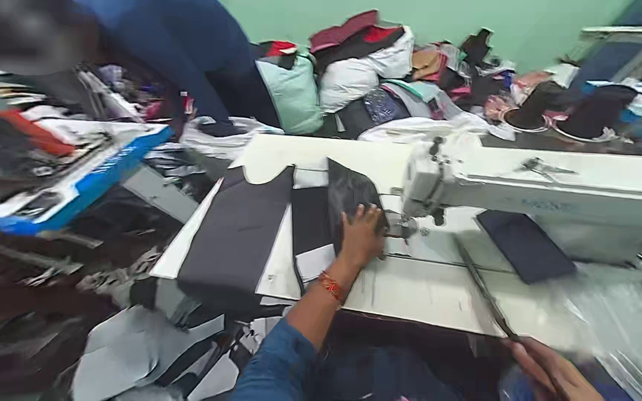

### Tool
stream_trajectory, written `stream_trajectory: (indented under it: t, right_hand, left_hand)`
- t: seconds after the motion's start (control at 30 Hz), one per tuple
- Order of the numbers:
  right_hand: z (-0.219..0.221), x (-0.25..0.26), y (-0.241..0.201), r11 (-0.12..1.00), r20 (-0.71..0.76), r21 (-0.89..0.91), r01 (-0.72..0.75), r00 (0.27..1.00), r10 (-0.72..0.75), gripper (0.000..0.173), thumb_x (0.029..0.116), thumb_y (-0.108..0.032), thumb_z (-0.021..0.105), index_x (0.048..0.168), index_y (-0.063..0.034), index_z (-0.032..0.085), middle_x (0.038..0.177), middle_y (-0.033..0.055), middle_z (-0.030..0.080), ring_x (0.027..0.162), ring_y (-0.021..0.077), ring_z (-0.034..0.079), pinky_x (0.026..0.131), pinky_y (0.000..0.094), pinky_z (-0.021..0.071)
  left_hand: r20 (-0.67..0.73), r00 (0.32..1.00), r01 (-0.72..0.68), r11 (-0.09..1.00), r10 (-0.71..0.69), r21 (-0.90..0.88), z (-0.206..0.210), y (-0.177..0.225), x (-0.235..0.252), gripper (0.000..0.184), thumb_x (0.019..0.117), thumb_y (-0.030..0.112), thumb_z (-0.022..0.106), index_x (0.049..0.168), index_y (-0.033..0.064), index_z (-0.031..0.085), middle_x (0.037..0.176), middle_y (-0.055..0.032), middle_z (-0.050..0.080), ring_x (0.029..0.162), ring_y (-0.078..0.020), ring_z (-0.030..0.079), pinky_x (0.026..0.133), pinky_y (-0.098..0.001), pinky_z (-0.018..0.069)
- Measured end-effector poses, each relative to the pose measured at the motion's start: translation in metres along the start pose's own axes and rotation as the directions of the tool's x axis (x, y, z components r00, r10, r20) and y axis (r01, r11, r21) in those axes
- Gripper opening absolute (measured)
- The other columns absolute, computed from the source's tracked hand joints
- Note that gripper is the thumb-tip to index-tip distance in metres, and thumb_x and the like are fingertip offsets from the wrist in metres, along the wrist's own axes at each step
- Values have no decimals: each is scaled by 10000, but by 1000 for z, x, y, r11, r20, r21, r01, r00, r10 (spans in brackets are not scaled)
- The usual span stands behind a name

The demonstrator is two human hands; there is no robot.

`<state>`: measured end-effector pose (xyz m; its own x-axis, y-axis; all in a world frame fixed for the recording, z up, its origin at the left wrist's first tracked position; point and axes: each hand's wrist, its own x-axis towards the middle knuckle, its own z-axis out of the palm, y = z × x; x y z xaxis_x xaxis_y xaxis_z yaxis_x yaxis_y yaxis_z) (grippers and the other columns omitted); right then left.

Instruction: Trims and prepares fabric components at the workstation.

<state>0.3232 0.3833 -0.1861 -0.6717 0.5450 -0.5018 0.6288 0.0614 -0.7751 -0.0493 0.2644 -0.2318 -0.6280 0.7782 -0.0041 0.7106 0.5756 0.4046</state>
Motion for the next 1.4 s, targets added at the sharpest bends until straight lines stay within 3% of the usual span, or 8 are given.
stream_trajectory:
  t: [0.13,0.2,0.27,0.47,0.77,0.97,1.13,1.4]
  right_hand:
    - [29,6,1,953,247,300,-40,968,-37,539,927,-594,581,1216,-139,562,655,-110,501,447,17,464,415,197,438]
    - [41,14,-4,918,356,385,-92,933,-55,704,811,-747,674,1191,-161,581,666,-102,511,446,20,482,414,185,454]
    - [53,21,-13,898,408,423,-125,910,-65,793,754,-795,692,1192,-144,574,658,-83,517,439,38,499,409,197,469]
    - [78,37,-40,878,370,456,-146,928,-38,798,781,-770,680,1209,-109,547,646,-61,512,442,48,518,422,195,494]
    - [81,42,-42,928,325,363,-83,945,-42,432,967,-497,577,1149,-108,529,625,-61,488,432,44,489,420,197,469]
    - [71,40,-32,931,323,362,-39,943,-86,575,905,-632,605,1149,-115,547,644,-78,513,452,37,504,435,197,475]
    - [65,38,-27,925,379,378,-44,919,-111,674,883,-709,584,1195,-115,526,654,-74,511,455,51,511,430,211,485]
    - [74,49,-36,897,393,438,-56,910,-135,764,802,-777,646,1178,-119,546,642,-58,520,437,62,521,411,209,489]
  left_hand:
    - [25,1000,-6,1000,5,30,-2,-1,0,530,1078,385,454,1561,164,457,1662,-23,362,1577,-318,213,1179,-760,48]
    - [59,998,12,998,-16,55,-5,1,0,542,1079,375,437,1580,170,421,1678,-6,328,1586,-302,180,1189,-741,37]
    - [61,998,13,998,-16,58,-5,1,0,543,1081,381,433,1582,173,418,1679,-4,327,1587,-299,177,1190,-738,28]
    - [89,996,11,999,-16,53,-7,2,0,552,1088,402,408,1590,173,401,1689,2,303,1594,-292,150,1193,-733,23]
    - [100,995,5,999,-9,47,-8,1,1,577,1084,420,388,1607,176,365,1689,-14,302,1584,-326,181,1186,-747,16]
    - [139,990,3,999,-8,40,-11,4,-10,585,1086,401,395,1618,166,337,1705,-15,262,1592,-309,151,1193,-737,-4]
    - [163,985,-56,998,56,-4,-6,4,-55,593,1066,385,418,1614,170,351,1702,9,269,1596,-292,136,1191,-731,-39]
    - [89,986,-140,990,141,-24,3,5,-110,576,1048,375,456,1571,136,435,1666,-15,356,1569,-341,233,1167,-772,37]
